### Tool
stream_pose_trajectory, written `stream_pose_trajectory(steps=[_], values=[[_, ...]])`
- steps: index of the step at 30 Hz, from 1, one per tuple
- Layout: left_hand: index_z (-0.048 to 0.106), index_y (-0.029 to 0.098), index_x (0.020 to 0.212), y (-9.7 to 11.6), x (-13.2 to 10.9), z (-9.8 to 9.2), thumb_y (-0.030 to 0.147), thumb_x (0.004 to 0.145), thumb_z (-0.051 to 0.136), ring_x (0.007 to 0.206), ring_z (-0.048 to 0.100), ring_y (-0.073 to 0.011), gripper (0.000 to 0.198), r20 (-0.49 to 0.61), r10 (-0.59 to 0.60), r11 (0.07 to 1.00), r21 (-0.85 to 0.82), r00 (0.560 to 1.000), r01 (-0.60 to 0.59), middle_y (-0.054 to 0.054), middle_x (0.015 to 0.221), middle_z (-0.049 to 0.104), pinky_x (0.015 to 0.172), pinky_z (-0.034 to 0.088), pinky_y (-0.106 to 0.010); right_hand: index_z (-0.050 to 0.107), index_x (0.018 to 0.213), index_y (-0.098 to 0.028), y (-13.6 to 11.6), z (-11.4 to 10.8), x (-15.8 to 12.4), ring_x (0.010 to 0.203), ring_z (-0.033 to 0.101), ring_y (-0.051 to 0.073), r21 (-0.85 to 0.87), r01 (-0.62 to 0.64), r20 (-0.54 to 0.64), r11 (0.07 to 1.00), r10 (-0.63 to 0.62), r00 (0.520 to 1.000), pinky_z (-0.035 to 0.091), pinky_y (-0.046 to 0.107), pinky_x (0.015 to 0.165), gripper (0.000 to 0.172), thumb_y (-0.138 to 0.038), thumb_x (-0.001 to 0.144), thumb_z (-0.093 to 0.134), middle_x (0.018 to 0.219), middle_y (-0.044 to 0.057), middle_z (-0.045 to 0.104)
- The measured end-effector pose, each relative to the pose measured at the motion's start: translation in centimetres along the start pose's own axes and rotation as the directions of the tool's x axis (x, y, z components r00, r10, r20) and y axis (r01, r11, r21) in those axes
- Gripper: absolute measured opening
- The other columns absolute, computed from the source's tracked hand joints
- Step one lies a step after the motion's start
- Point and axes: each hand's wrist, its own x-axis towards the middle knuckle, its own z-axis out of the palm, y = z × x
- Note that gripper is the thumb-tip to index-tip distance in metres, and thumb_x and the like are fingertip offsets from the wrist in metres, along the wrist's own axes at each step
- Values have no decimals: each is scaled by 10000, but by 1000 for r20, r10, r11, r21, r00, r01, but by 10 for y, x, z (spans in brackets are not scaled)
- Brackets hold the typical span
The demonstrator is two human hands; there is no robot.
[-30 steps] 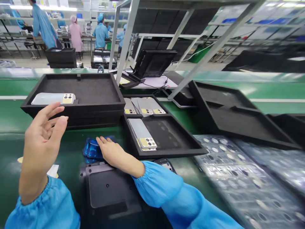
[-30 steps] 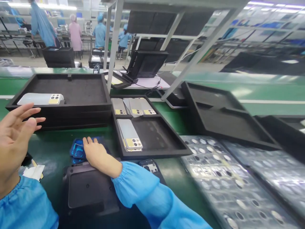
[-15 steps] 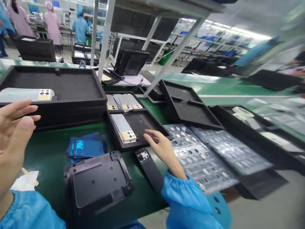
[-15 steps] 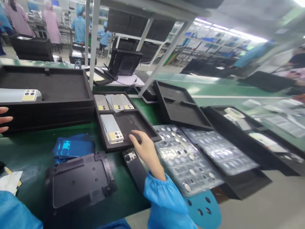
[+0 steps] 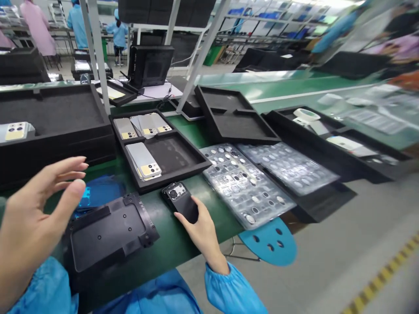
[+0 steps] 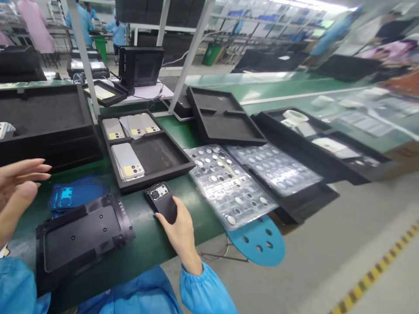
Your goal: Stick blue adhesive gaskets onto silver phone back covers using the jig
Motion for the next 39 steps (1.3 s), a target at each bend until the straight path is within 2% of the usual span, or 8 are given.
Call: stream_pose_trajectory(steps=[4, 8, 11, 13, 16, 20, 26, 39], values=[[652, 347, 1269, 2, -11, 28, 506, 886, 672, 1059, 674, -207, 415, 169, 3, 999, -41, 986, 4, 1, 1190, 713, 958, 542, -325, 500, 1379, -171, -46, -22, -11, 1278, 535, 390, 6, 59, -148, 998, -57, 987, 432, 605, 1069, 668, -599, 885, 639, 1341, 211, 577], [361, 315, 1513, 3, -42, 55, 421, 862, 716, 1278, 592, -241, 749, 386, -129, 960, -184, 913, 213, -80, 1466, 553, 1017, 539, -350, 424, 1460, -251, -108, -31, -32, 1211, 579, 343, 140, 291, -83, 947, -281, 956, 540, 504, 974, 649, -492, 910, 671, 1294, 165, 553], [161, 341, 1574, 6, -69, 62, 338, 828, 759, 1154, 679, -225, 956, 493, -275, 809, -345, 825, 476, -108, 1488, 528, 917, 596, -318, 332, 1539, -306, -141, -27, -51, 1170, 612, 335, 302, 318, 1, 899, -334, 943, 590, 458, 896, 725, -471, 916, 666, 1309, 153, 532], [98, 341, 1581, 7, -83, 60, 316, 845, 746, 1024, 734, -209, 981, 454, -376, 685, -451, 808, 572, -106, 1378, 625, 866, 616, -309, 302, 1567, -324, -151, -24, -63, 1171, 620, 352, 390, 296, 66, 872, -347, 935, 605, 456, 872, 797, -489, 893, 694, 1334, 151, 527], [85, 319, 1577, 6, -100, 51, 313, 852, 752, 977, 754, -221, 986, 328, -498, 580, -561, 803, 590, -96, 1257, 706, 835, 627, -308, 239, 1598, -336, -153, -25, -78, 1265, 584, 371, 529, 229, 212, 817, -389, 896, 597, 461, 933, 899, -492, 866, 737, 1430, 139, 503], [45, 309, 1577, 2, -116, 42, 311, 843, 776, 982, 757, -229, 1036, 267, -526, 569, -595, 808, 567, -84, 1195, 744, 847, 625, -311, 286, 1572, -385, -147, -33, -95, 1385, 513, 292, 627, 31, 358, 778, -323, 876, 516, 425, 1085, 695, -355, 972, 636, 1518, 58, 497], [53, 287, 1581, -6, -124, 45, 299, 833, 792, 951, 765, -228, 1052, 300, -501, 537, -628, 812, 563, -75, 1110, 774, 820, 628, -288, 499, 1471, -274, -146, -32, -116, 1412, 495, 269, 677, -193, 402, 710, -137, 905, 458, 391, 1148, 523, -289, 963, 624, 1525, 43, 527], [194, 241, 1507, -9, -129, 47, 333, 794, 821, 858, 775, -230, 955, 360, -510, 503, -612, 781, 611, -103, 1083, 772, 763, 645, -297, 469, 1514, -292, -144, -31, -124, 1384, 530, 275, 685, -397, 530, 610, -43, 847, 433, 407, 1171, 654, -332, 897, 683, 1530, 32, 521]])
